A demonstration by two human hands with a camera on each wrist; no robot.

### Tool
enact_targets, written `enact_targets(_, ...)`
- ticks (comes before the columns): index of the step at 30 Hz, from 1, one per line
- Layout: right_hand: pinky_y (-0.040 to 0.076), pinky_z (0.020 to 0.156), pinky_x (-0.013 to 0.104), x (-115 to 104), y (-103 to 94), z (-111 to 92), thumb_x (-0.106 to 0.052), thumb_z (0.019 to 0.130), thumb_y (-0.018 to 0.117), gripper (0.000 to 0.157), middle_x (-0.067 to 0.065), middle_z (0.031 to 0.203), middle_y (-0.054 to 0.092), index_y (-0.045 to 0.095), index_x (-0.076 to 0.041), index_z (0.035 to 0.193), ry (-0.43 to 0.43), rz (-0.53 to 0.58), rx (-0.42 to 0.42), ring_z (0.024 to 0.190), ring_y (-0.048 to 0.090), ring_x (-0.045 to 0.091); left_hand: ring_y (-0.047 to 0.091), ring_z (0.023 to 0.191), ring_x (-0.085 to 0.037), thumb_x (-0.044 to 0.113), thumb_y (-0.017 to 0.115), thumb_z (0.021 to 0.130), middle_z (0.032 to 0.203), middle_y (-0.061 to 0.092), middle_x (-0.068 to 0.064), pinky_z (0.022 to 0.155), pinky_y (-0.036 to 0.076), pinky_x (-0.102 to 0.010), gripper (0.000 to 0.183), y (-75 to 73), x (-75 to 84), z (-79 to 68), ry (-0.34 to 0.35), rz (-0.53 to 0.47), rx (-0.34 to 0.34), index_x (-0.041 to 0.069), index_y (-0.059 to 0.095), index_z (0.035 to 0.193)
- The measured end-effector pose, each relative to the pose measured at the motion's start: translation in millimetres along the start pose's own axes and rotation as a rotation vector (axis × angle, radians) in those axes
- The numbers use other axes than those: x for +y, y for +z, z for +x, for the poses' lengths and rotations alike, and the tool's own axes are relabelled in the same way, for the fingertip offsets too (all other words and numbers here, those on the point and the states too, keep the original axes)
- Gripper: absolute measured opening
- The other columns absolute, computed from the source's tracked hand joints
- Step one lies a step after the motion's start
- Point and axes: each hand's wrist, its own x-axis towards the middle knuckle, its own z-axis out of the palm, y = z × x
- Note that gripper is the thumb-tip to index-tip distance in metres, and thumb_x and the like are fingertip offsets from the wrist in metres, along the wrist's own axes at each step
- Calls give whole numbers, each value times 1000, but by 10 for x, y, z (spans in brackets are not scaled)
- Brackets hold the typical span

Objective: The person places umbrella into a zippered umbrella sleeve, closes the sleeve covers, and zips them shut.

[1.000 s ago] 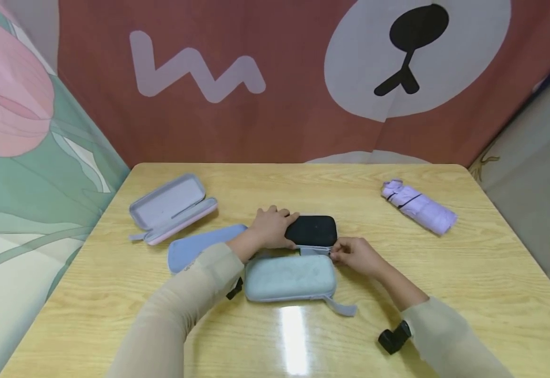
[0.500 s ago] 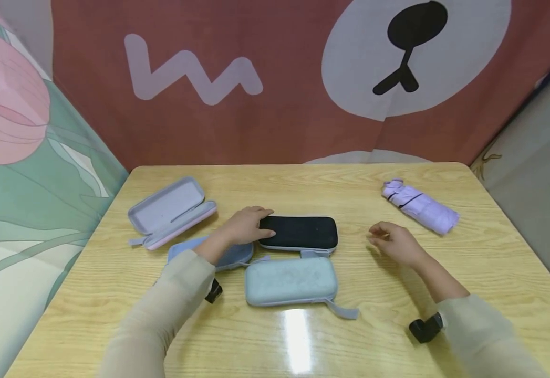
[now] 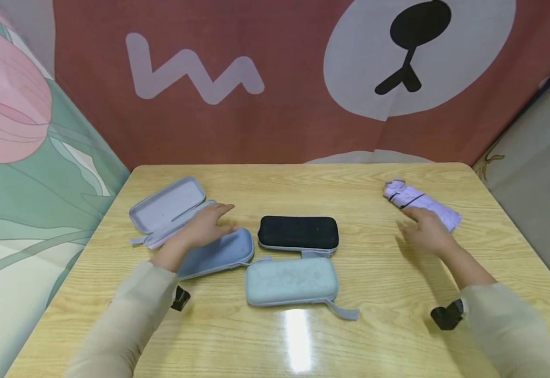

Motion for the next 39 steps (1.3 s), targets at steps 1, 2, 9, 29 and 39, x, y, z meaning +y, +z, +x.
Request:
enact_targets(1,27,84,56,24,-25,-6,-5,80,56,38,35,107,45,45,15,111,1,-16,15,101,37,49,26,120,-37,38,54,83,131,32,-22,95,21,-51,63,-20,-36,-33,-4,-3,17,4,34,132)
enact_targets(2,26,84,56,49,-47,-11,-4,79,56,39,36,107,44,45,15,110,3,-30,30,101,36,50,26,120,-38,37,54,83,131,33,-22,95,20,-52,62,-39,-73,-64,-4,0,34,3,34,132)
enact_targets(9,20,85,60,203,-144,-54,-5,75,60,47,41,108,38,40,15,112,71,-66,89,100,28,56,22,121,-40,37,50,86,132,31,-23,94,17,-55,62,-153,-281,-246,-50,-35,66,1,32,133)
enact_targets(29,22,79,55,631,-258,-127,-15,74,62,60,43,108,36,36,23,111,134,-181,-13,96,34,52,22,116,-48,38,39,91,126,28,-34,92,20,-56,64,-234,-820,-659,-191,-139,101,-13,29,127)
enact_targets(39,22,83,58,727,-297,-95,-17,74,64,66,44,109,33,31,23,115,204,-106,-53,97,32,56,28,111,-50,37,36,92,122,32,-37,89,24,-56,61,-220,-960,-777,-236,-103,106,-15,32,124)
